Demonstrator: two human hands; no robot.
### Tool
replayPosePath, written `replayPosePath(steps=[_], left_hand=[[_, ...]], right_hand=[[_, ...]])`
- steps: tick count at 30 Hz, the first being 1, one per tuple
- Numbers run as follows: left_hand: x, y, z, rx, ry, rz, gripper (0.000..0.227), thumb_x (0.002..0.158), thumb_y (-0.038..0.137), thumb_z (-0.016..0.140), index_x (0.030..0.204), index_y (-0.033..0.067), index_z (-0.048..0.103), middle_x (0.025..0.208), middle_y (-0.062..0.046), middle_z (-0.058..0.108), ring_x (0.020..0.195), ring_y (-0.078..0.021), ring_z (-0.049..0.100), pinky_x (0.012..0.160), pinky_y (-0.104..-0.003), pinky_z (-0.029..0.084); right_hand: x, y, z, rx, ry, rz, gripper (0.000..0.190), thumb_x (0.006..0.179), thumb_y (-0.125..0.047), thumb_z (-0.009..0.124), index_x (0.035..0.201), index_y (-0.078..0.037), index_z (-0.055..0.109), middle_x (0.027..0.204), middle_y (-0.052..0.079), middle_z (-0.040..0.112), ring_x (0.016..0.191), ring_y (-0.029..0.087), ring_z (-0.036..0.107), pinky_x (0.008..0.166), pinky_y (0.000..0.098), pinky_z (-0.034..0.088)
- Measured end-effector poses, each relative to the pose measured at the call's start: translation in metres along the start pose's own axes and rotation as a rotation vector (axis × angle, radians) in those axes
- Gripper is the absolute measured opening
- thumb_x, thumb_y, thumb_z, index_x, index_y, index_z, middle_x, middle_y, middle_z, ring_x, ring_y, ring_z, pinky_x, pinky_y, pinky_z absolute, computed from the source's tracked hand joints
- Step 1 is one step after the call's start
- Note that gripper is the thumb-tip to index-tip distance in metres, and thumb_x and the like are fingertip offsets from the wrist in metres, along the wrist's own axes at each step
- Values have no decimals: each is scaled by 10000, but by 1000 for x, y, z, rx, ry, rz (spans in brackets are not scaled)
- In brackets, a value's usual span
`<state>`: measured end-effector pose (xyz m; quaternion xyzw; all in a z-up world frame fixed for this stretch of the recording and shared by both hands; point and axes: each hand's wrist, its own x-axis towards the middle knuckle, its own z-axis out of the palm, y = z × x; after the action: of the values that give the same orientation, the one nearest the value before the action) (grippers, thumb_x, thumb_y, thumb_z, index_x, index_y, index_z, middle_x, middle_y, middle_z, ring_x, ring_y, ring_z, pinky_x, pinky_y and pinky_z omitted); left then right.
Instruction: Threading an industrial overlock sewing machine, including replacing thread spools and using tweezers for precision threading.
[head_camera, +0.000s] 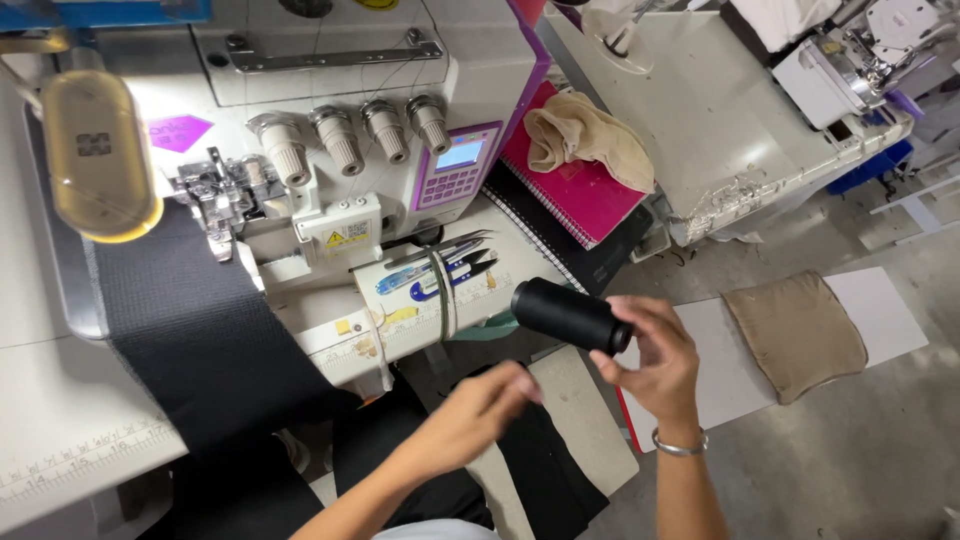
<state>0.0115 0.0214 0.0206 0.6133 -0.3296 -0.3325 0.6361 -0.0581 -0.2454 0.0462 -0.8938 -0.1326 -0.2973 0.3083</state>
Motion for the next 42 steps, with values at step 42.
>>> replayPosePath(steps=[42], left_hand=[[199, -6, -28, -435, 507, 39, 185, 957, 337, 673, 942, 153, 685, 707, -6, 542, 619, -110, 505, 637, -272, 450]], right_hand=[[233, 107, -40, -681, 544, -279, 437, 880, 95, 825, 1278, 98, 645, 1278, 247, 547, 1200, 400, 576, 1080, 519, 515]])
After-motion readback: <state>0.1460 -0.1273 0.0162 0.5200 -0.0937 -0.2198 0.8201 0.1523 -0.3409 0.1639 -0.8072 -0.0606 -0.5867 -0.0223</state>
